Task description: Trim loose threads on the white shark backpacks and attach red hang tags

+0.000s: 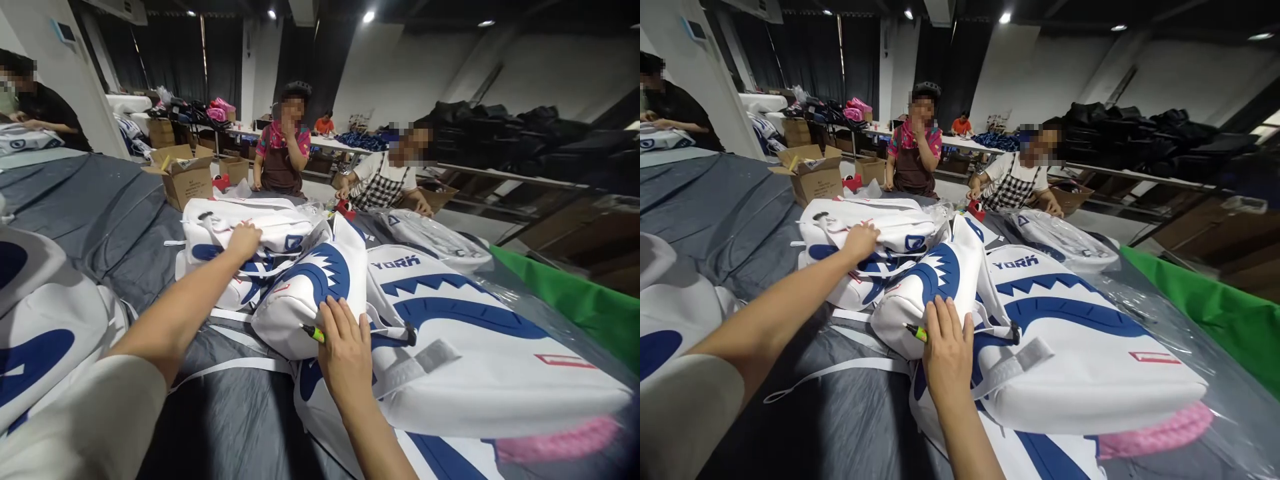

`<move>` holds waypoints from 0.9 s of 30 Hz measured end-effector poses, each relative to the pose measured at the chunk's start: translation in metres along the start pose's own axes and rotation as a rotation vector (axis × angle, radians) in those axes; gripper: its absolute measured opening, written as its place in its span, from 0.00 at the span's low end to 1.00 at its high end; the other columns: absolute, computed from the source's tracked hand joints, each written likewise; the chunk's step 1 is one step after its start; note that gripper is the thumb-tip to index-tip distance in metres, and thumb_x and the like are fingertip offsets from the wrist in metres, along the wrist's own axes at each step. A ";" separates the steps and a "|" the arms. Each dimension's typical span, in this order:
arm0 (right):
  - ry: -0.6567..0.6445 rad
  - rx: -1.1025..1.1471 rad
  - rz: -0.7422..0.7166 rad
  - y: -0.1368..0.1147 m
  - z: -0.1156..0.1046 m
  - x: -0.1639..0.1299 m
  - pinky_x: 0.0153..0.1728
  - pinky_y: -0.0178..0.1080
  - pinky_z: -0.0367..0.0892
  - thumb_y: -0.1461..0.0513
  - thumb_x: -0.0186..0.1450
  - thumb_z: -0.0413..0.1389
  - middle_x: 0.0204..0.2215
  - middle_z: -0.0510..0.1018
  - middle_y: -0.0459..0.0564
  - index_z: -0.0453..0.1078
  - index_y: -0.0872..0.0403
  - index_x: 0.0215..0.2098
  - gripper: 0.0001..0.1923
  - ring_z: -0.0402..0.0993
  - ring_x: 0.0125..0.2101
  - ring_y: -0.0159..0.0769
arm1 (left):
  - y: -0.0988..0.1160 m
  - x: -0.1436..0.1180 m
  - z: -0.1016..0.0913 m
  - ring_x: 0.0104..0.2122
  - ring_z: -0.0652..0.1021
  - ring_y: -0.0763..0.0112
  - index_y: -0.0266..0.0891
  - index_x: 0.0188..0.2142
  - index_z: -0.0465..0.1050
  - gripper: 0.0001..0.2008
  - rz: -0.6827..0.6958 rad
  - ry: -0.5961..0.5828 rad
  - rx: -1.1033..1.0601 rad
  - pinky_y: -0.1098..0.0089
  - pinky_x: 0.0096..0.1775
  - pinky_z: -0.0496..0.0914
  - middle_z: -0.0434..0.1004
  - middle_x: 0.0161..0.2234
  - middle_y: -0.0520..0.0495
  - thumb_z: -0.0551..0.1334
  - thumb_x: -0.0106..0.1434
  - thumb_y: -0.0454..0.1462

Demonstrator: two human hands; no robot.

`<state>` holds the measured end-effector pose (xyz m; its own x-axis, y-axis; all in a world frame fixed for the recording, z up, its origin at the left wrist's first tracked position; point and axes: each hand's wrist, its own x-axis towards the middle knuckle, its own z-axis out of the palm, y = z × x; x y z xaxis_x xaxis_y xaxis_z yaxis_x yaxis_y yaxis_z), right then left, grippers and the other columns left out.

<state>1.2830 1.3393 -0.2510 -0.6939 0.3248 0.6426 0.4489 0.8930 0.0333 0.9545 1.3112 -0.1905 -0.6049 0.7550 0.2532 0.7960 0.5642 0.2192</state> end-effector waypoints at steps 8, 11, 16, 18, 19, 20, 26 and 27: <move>-0.032 0.529 0.417 0.030 -0.008 -0.003 0.64 0.60 0.55 0.63 0.67 0.49 0.57 0.75 0.58 0.71 0.57 0.55 0.20 0.67 0.61 0.50 | -0.073 -0.097 -0.165 0.53 0.78 0.51 0.47 0.53 0.77 0.21 0.018 0.470 0.005 0.57 0.52 0.72 0.80 0.53 0.47 0.56 0.63 0.41; 0.051 1.207 0.862 0.030 -0.058 0.009 0.53 0.55 0.70 0.49 0.63 0.58 0.48 0.81 0.57 0.71 0.52 0.54 0.25 0.77 0.50 0.50 | -0.075 -0.215 -0.136 0.51 0.80 0.57 0.51 0.59 0.71 0.27 0.330 0.699 -0.077 0.60 0.51 0.75 0.79 0.53 0.51 0.57 0.60 0.34; 0.187 1.783 1.094 -0.015 -0.139 -0.022 0.44 0.45 0.76 0.45 0.54 0.67 0.41 0.83 0.50 0.75 0.49 0.50 0.30 0.80 0.42 0.46 | -0.058 -0.388 -0.038 0.58 0.75 0.55 0.40 0.60 0.67 0.27 0.509 0.395 -0.149 0.58 0.53 0.76 0.76 0.56 0.41 0.55 0.61 0.29; 0.229 1.703 1.141 -0.035 -0.146 -0.042 0.43 0.43 0.75 0.48 0.52 0.68 0.39 0.83 0.49 0.77 0.52 0.45 0.26 0.79 0.41 0.45 | -0.043 -0.421 -0.029 0.57 0.76 0.54 0.38 0.58 0.69 0.22 0.503 0.225 -0.170 0.59 0.53 0.76 0.77 0.55 0.39 0.57 0.65 0.34; 0.255 1.638 1.189 -0.043 -0.145 -0.052 0.42 0.42 0.75 0.49 0.51 0.68 0.36 0.83 0.48 0.77 0.52 0.42 0.24 0.79 0.40 0.44 | -0.032 -0.428 -0.032 0.56 0.77 0.55 0.38 0.58 0.69 0.21 0.513 0.136 -0.196 0.58 0.54 0.75 0.77 0.55 0.39 0.59 0.66 0.37; 0.277 1.572 1.242 -0.048 -0.142 -0.060 0.40 0.40 0.75 0.50 0.51 0.68 0.34 0.82 0.47 0.77 0.53 0.39 0.21 0.79 0.38 0.42 | -0.020 -0.430 -0.037 0.56 0.77 0.54 0.38 0.58 0.69 0.22 0.518 0.050 -0.231 0.57 0.57 0.73 0.78 0.54 0.39 0.61 0.66 0.40; 0.322 1.423 1.378 -0.049 -0.108 -0.069 0.40 0.35 0.73 0.55 0.59 0.59 0.34 0.81 0.46 0.74 0.54 0.39 0.13 0.77 0.37 0.34 | 0.047 -0.404 -0.079 0.56 0.74 0.45 0.38 0.49 0.76 0.31 0.147 -0.149 -0.476 0.54 0.58 0.69 0.79 0.51 0.37 0.72 0.50 0.53; 0.324 1.404 1.374 -0.046 -0.104 -0.065 0.40 0.35 0.73 0.56 0.59 0.59 0.32 0.81 0.46 0.74 0.54 0.38 0.13 0.77 0.36 0.34 | 0.052 -0.397 -0.085 0.55 0.75 0.47 0.38 0.48 0.76 0.28 0.112 -0.150 -0.516 0.55 0.56 0.69 0.79 0.50 0.37 0.68 0.55 0.54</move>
<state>1.3660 1.2448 -0.2145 -0.1499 0.9690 -0.1965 -0.2925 -0.2333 -0.9274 1.2339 1.0126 -0.1995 -0.4769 0.8618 0.1730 0.7182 0.2685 0.6420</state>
